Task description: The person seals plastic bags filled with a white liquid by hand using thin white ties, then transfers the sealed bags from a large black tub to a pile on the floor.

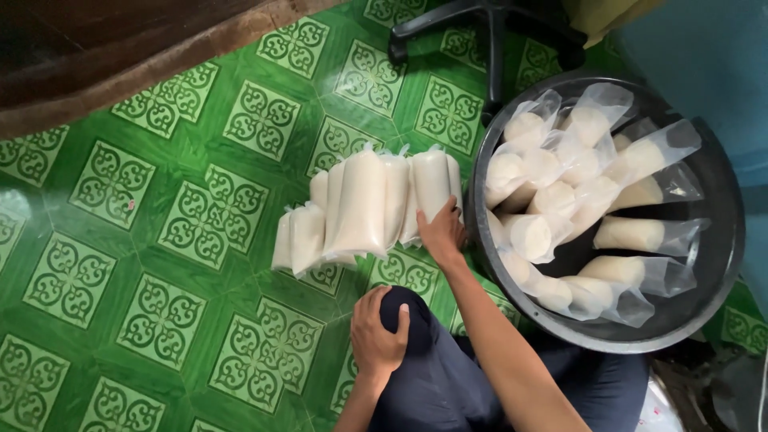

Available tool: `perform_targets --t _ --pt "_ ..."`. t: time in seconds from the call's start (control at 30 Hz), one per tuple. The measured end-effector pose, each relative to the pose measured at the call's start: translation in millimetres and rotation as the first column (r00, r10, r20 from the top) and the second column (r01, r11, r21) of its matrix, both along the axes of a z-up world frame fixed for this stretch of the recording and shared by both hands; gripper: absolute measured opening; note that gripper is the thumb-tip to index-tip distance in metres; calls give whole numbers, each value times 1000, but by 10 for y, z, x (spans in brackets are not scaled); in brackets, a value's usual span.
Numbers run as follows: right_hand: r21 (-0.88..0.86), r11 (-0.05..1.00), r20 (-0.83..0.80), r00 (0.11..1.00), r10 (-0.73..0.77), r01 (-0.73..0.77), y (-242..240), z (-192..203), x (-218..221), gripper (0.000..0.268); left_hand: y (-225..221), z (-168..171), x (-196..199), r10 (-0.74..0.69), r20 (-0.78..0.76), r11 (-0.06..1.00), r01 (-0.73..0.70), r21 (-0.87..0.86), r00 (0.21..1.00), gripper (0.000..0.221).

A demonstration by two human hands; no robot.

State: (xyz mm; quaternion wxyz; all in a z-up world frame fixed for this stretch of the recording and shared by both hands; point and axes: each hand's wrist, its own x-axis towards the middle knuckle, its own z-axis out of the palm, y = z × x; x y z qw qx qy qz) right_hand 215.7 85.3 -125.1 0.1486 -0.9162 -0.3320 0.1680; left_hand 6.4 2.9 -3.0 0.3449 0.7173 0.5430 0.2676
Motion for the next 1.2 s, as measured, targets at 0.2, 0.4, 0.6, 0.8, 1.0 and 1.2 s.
perform_targets --t 0.2,0.4,0.6,0.8,1.0,1.2 --pt "-4 997 60 995 74 -74 -8 -82 -55 101 -28 22 -9 -10 15 999 9 30 1000 39" --pt "-57 957 492 826 274 -284 -94 -285 -175 84 -88 33 -3 -5 -23 1000 5 1 1000 37" --pt "-56 934 219 909 355 -352 -254 -148 -125 96 -126 12 -7 -7 -23 998 8 54 1000 34" --pt "237 833 243 860 448 -501 -1209 715 -446 71 -224 -90 -24 -11 -27 998 13 69 1000 33" --pt "285 890 -275 859 431 -356 -2251 1548 -382 35 -285 -157 -16 -8 -104 991 21 132 995 36" --pt "258 917 -393 835 386 -303 -3027 1710 61 33 -383 -176 96 30 -190 961 24 276 981 38"
